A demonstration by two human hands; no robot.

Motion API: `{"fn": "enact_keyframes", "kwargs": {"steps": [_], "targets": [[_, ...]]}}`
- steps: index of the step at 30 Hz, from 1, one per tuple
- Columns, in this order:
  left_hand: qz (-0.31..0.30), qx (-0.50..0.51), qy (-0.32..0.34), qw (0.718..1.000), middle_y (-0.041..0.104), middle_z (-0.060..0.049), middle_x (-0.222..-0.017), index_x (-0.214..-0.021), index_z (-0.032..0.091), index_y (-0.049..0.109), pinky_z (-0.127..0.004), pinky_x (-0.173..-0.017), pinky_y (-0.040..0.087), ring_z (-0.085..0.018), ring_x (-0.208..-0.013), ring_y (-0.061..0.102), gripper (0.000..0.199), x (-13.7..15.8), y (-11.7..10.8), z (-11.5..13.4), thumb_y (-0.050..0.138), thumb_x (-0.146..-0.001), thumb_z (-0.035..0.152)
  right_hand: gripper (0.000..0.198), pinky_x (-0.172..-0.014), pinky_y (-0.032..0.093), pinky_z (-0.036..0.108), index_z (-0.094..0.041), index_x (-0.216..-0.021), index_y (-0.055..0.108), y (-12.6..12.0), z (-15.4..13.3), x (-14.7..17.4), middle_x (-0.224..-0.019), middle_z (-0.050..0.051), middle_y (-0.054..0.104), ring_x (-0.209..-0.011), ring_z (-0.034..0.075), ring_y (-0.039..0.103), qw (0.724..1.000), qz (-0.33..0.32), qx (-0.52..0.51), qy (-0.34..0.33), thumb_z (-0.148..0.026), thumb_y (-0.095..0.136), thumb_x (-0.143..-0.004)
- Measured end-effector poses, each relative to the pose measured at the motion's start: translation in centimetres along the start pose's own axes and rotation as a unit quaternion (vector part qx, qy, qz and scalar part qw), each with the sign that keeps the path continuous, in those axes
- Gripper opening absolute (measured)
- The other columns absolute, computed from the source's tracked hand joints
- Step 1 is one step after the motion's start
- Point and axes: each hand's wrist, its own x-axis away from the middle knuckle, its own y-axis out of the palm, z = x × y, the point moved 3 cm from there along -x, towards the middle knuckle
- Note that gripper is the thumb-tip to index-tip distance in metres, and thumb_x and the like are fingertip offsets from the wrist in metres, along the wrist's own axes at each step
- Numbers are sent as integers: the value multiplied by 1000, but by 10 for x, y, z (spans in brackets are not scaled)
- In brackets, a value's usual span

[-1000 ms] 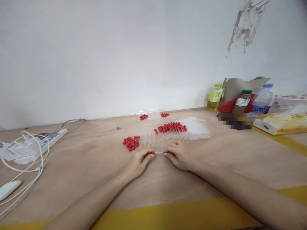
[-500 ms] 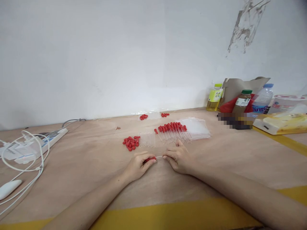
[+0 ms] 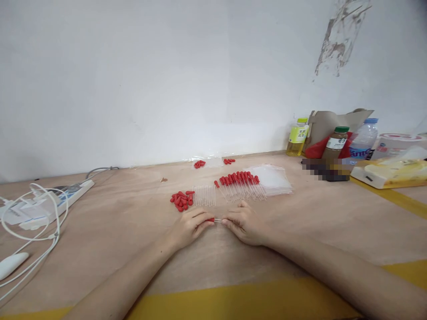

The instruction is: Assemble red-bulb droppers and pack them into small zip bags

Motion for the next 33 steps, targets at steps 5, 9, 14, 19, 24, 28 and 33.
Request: {"fn": "enact_keyframes", "kwargs": {"steps": [5,9,14,19,24,28,33], "targets": [[59,-17,-15,998,58,-7,-95,-110,20,52,-26,-70,46,-15,-79,55,26,6,-10,-8,46,-85,20,19,-72,29,31,-21,-86,63,-5,0,3,-77,3,64,-76,15,53,999,27,20,13,-21,45,-81],[36,-9,-72,997,57,-5,-82,-107,18,53,-23,-58,44,-11,-60,51,24,9,-10,-15,44,-85,23,18,-65,34,28,-20,-71,63,-11,34,1,-67,0,64,-64,14,56,976,66,-44,201,-28,48,-77],[-50,15,-73,996,60,-5,-85,-99,19,57,-25,-64,43,-13,-67,52,21,8,-3,-20,43,-85,23,27,-57,35,25,-19,-56,58,-26,81,-15,-60,1,62,-59,16,56,920,126,-28,369,-37,50,-73],[-59,13,-97,993,59,-3,-78,-99,19,58,-24,-60,41,-13,-63,50,21,9,0,-24,44,-84,23,26,-71,34,33,-21,-53,59,-23,99,-38,-61,2,63,-65,18,56,904,117,35,410,-37,50,-71],[-65,17,-92,993,59,-3,-79,-98,19,58,-23,-61,41,-13,-65,52,20,9,-2,-25,44,-85,23,29,-73,31,38,-20,-51,59,-7,104,-48,-60,5,62,-66,20,56,894,97,78,431,-36,47,-72],[-66,29,-87,994,59,-3,-80,-95,20,59,-23,-63,41,-13,-68,53,19,7,-2,-23,44,-85,23,33,-74,29,39,-19,-50,58,-1,106,-48,-61,5,62,-66,20,56,898,80,89,424,-39,47,-73],[-52,20,-86,995,58,-2,-75,-90,18,59,-22,-59,40,-12,-63,51,17,8,-3,-20,44,-85,24,35,-76,27,39,-18,-55,58,-2,103,-45,-64,5,63,-68,20,57,899,90,100,417,-46,47,-73]]}}
